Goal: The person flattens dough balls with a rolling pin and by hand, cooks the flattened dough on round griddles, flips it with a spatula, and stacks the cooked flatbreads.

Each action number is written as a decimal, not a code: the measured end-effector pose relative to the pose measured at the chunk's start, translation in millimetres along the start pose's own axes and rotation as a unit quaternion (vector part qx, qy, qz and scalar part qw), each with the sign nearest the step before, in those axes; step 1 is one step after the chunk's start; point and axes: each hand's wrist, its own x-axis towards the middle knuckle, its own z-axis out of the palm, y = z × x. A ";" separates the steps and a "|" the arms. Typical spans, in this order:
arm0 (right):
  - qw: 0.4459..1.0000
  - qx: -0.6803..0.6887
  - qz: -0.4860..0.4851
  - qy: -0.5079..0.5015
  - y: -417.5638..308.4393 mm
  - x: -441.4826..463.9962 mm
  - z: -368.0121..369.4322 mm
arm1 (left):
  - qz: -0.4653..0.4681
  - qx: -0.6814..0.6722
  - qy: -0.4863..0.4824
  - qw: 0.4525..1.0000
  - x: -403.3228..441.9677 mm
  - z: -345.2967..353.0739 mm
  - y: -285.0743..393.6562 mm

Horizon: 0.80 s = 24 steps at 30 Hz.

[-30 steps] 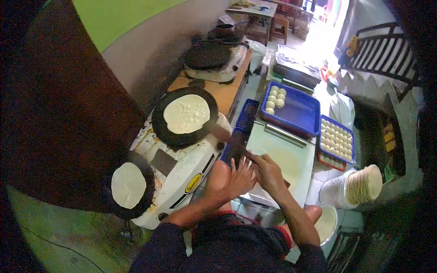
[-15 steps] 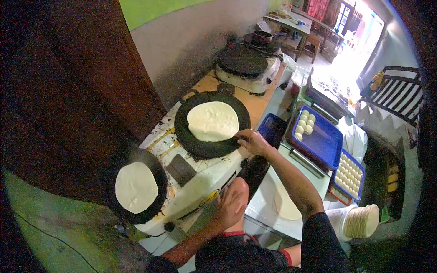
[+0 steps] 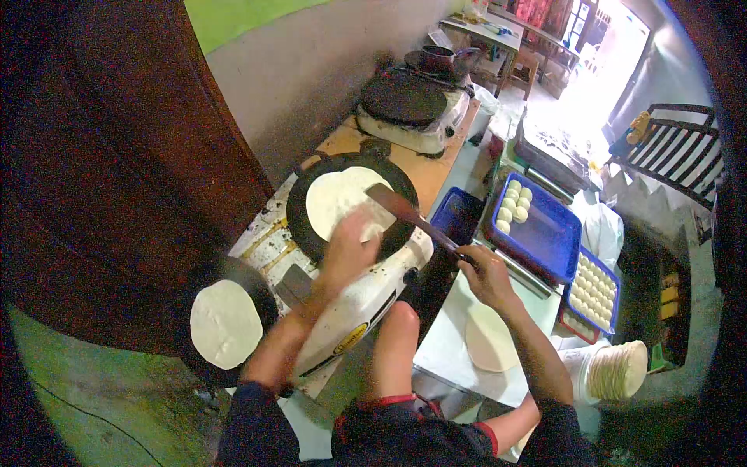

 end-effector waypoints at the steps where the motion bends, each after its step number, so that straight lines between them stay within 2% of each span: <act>1: 1.000 -0.022 0.014 -0.006 4.9 -11.5 -8.3 | 0.003 0.073 -0.020 0.997 24.3 -2.1 -18.6; 2: 0.999 -0.044 0.027 -0.010 5.5 -20.7 -15.5 | 0.008 0.145 -0.039 0.989 45.9 0.5 -38.2; 4: 0.996 -0.066 0.062 -0.022 -10.2 -36.3 -29.0 | -0.050 0.302 -0.087 0.948 70.1 14.4 -70.1; 6: 0.991 -0.106 0.071 -0.034 -2.8 -59.1 -24.4 | -0.174 0.393 -0.215 0.877 73.9 26.1 -98.0; 8: 0.986 -0.100 0.122 -0.059 -26.2 -70.5 -25.7 | -0.223 0.364 -0.273 0.862 77.6 24.7 -82.2; 10: 0.990 -0.112 0.068 -0.055 -25.5 -67.1 2.4 | -0.165 0.344 -0.158 0.911 79.0 15.7 -68.2; 11: 0.978 0.035 0.191 -0.070 -26.2 -48.0 23.9 | -0.133 0.333 -0.104 0.928 77.8 9.9 -61.0; 12: 0.998 -0.027 0.047 -0.020 -35.0 -23.0 40.2 | -0.107 0.341 -0.063 0.932 79.0 1.7 -52.9; 14: 0.998 -0.034 0.035 -0.028 -32.6 32.4 97.3 | -0.129 0.265 0.004 0.956 86.1 -22.9 -26.1; 17: 1.000 -0.006 0.009 -0.017 -26.5 87.1 156.6 | -0.094 0.201 0.079 0.972 68.4 -54.2 18.9; 19: 0.999 0.039 0.009 0.014 -31.1 79.0 152.4 | -0.055 0.175 0.094 0.978 45.8 -65.5 33.7; 21: 0.994 0.081 0.010 0.067 -21.2 33.2 122.0 | -0.016 0.117 0.118 0.986 18.9 -59.5 49.0; 23: 0.990 0.048 0.118 0.060 -24.9 -36.9 59.5 | -0.027 0.077 0.081 0.993 -7.5 -35.5 65.1; 24: 0.986 0.061 0.107 0.116 -8.0 -82.3 40.8 | -0.031 0.055 0.056 0.996 -21.6 -18.8 74.2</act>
